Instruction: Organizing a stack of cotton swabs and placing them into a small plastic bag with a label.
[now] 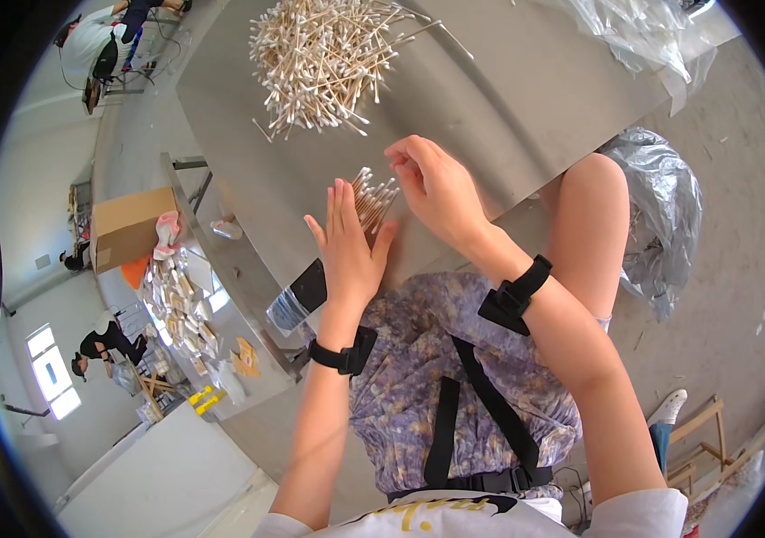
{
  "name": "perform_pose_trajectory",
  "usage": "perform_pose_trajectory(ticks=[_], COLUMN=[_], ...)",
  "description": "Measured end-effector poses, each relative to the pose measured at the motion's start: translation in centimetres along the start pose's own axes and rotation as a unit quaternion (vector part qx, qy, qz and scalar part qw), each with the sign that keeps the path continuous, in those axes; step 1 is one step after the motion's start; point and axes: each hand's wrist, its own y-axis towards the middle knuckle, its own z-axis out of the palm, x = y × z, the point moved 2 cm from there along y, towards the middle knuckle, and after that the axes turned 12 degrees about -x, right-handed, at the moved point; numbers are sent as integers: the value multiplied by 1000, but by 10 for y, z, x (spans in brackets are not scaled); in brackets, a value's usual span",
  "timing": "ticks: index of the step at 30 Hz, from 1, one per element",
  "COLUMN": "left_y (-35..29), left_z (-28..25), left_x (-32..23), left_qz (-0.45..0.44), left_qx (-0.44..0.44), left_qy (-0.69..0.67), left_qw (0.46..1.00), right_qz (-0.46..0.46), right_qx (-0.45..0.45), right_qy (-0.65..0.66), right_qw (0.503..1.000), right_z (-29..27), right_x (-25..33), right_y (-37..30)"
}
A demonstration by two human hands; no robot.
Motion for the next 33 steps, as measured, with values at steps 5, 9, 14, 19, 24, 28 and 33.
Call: perform_pose_trajectory(ticks=[5, 9, 14, 19, 24, 28, 33], left_y=[-26, -30, -7, -9, -15, -15, -15], left_z=[-7, -2, 18, 34, 27, 20, 3], left_x=[-8, -20, -44, -41, -25, -19, 4], left_qz=[-6, -64, -86, -44, 39, 42, -150], left_qx=[-28, -93, -106, -113, -73, -64, -220], left_qy=[-63, -102, -8, 57, 31, -14, -356], left_qw=[998, 988, 991, 991, 996, 997, 896], right_qz=[7, 17, 3, 25, 25, 100, 125], right_qx=[-3, 5, -1, 3, 0, -26, -88], right_qy=[0, -4, 15, 10, 3, 119, 235], right_qw=[1000, 1000, 1000, 1000, 1000, 987, 960], right_z=[0, 1, 7, 3, 4, 18, 17], right_x=[2, 1, 0, -1, -4, -4, -4], right_y=[1, 1, -1, -1, -1, -11, -18])
